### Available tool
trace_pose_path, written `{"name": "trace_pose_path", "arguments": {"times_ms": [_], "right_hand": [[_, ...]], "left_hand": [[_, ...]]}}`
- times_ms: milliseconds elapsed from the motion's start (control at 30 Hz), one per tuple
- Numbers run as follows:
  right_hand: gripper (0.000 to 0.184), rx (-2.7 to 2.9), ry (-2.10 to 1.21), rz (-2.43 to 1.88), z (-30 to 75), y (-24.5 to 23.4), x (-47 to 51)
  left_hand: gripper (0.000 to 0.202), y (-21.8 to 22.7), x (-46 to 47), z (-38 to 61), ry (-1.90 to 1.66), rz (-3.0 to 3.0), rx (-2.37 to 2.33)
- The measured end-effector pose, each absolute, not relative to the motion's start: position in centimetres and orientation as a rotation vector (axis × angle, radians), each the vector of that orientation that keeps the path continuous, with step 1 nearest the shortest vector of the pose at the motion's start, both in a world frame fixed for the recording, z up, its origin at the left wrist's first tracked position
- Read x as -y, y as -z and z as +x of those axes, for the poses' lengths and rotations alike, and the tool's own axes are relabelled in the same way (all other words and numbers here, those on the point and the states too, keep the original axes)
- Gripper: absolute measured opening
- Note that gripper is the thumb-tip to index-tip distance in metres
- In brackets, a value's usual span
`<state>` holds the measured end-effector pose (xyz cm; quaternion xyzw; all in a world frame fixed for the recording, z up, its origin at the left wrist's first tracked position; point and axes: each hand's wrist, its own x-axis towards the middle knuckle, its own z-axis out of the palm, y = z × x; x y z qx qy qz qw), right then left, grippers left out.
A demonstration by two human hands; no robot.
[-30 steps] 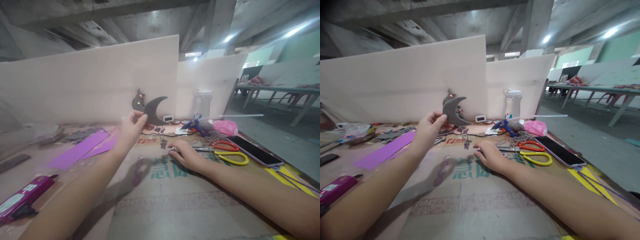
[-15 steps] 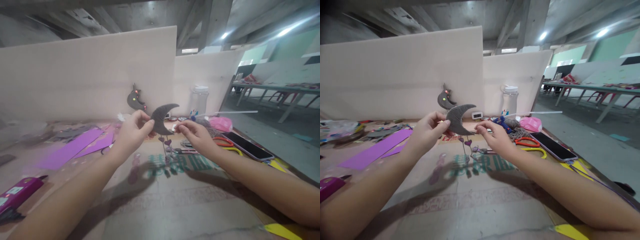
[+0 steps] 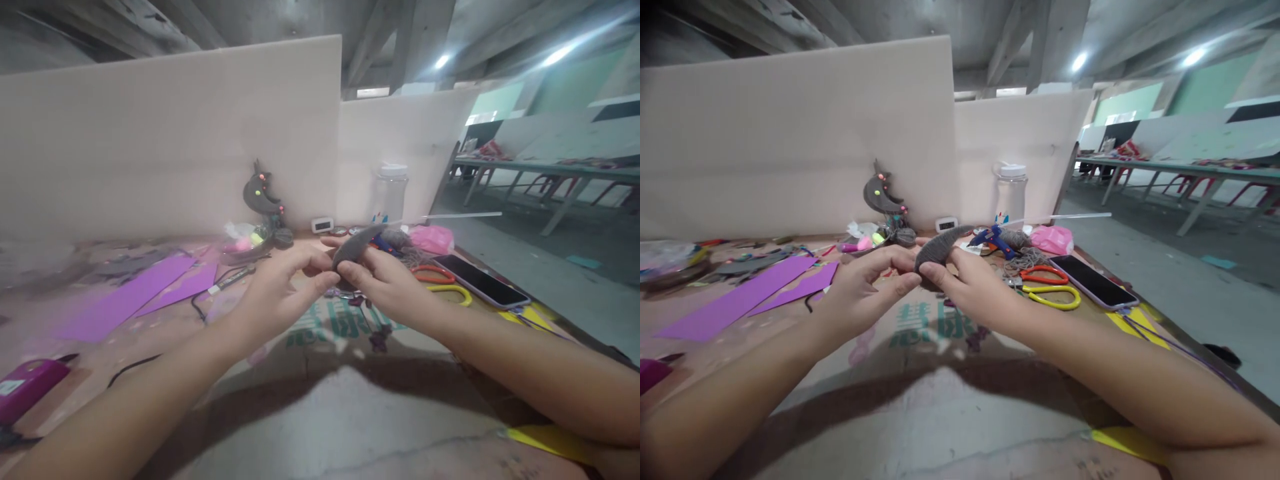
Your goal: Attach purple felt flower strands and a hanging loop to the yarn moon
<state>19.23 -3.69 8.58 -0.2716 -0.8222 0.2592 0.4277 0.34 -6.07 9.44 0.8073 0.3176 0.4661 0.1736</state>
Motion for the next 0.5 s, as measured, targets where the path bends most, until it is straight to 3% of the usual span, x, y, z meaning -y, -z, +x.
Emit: {"name": "trace_pose_path", "arguments": {"times_ms": [267, 500], "right_hand": [[0.048, 2.080, -0.770, -0.661, 18.9, -8.2, 4.0], [0.059, 1.893, -1.177, -0.566, 19.6, -9.3, 2.9]], "left_hand": [[0.013, -8.9, 5.4, 0.7, -1.108, 1.802, -0.744], [0.019, -10.0, 4.7, -0.1, -1.320, 1.626, -0.883]]}}
